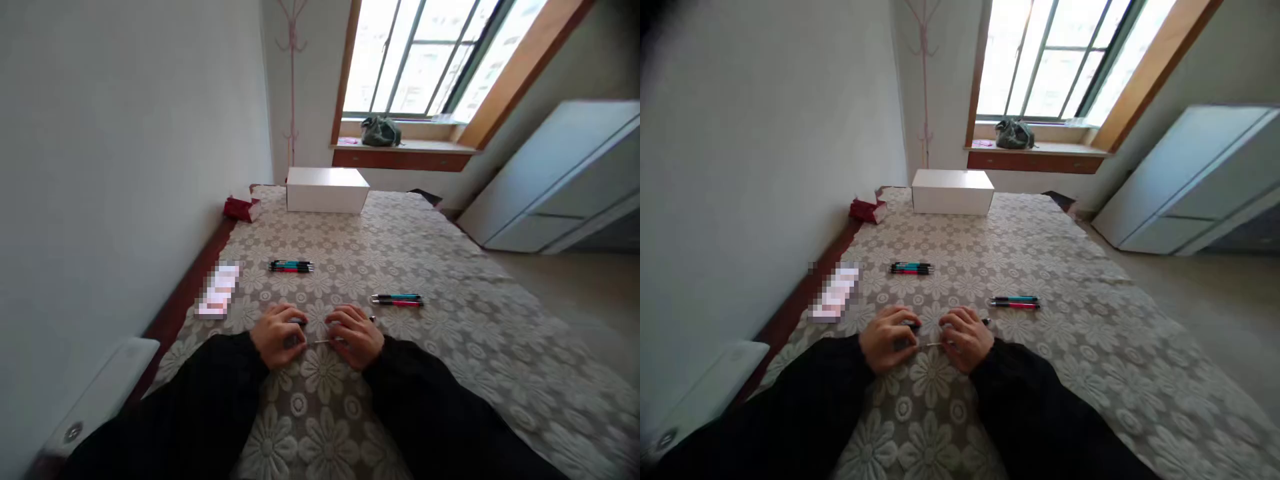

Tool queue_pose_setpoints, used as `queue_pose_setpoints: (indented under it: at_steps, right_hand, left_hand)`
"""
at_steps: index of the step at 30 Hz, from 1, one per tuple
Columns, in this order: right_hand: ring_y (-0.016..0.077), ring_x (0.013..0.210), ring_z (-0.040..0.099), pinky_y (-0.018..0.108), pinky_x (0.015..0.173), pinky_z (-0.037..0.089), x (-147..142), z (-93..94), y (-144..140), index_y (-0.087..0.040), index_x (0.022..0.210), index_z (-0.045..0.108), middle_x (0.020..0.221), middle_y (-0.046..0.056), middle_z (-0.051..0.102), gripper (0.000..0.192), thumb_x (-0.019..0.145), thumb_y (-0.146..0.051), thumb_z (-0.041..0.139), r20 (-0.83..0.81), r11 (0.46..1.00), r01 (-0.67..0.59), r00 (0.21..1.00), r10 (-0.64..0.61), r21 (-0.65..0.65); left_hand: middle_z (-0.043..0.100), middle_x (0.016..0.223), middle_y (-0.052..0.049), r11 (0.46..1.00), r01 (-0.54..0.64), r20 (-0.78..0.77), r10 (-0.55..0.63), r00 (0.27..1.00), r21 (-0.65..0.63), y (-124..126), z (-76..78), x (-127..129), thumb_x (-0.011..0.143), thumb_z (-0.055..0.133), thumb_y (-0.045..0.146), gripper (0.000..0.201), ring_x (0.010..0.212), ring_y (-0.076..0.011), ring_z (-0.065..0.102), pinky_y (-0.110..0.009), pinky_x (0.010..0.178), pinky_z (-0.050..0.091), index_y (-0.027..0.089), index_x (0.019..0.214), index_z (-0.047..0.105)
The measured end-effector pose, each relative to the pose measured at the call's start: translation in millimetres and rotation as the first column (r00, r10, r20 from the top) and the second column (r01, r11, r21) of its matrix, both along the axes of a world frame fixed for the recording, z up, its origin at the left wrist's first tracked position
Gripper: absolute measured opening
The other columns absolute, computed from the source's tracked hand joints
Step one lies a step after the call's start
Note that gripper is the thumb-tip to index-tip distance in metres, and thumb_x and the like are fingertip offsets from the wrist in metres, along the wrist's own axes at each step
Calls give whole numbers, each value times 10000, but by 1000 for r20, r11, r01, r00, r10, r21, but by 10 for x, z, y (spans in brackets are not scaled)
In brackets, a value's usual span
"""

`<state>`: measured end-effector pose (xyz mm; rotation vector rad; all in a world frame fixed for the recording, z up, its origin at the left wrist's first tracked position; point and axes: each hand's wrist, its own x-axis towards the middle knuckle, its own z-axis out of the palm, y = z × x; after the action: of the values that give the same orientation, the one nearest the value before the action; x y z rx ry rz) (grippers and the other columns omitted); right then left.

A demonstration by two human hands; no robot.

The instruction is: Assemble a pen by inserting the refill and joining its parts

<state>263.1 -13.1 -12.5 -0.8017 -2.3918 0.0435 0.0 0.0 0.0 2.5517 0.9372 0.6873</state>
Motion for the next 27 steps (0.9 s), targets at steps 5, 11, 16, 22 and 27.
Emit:
queue_pose_setpoints:
  at_steps: [5,11,16,22,27]
  right_hand:
    - [234,1053,576,429,964,412,-2,75,-30,-236,900,604,1060,39,680,75,854,-189,567,-10,999,35,999,-36,-37]
    - [232,960,581,393,860,434,228,80,76,-231,944,646,1003,58,678,136,842,-172,577,19,952,291,957,-290,-96]
    - [202,877,566,347,800,441,343,64,147,-228,878,650,917,54,664,101,931,-247,566,122,972,198,975,-183,-126]
    - [185,859,549,317,751,401,301,73,130,-211,945,644,921,54,666,168,992,-232,484,190,993,109,977,-97,-52]
    - [175,828,540,343,798,342,244,98,95,-211,946,632,874,27,674,181,971,-148,464,202,990,131,969,-140,59]
  left_hand:
    - [696,1120,-25,1000,5,-6,-5,1000,6,-33,78,-18,758,692,247,71,1123,-242,563,-432,998,435,261,823,716]
    - [694,1054,-40,993,-118,26,119,993,-30,-31,136,-6,670,585,64,310,1062,-226,588,-392,951,475,232,918,663]
    - [692,1059,-37,976,-210,-38,208,977,-54,-20,101,1,752,632,165,229,1068,-246,588,-404,923,472,247,962,674]
    - [696,1039,-24,975,-209,-56,205,977,-72,-13,81,0,858,598,220,151,1040,-219,594,-376,910,457,260,968,693]
    - [703,1017,-21,980,-192,-48,189,981,-61,0,68,-13,901,569,241,162,1003,-206,601,-363,883,460,268,991,701]
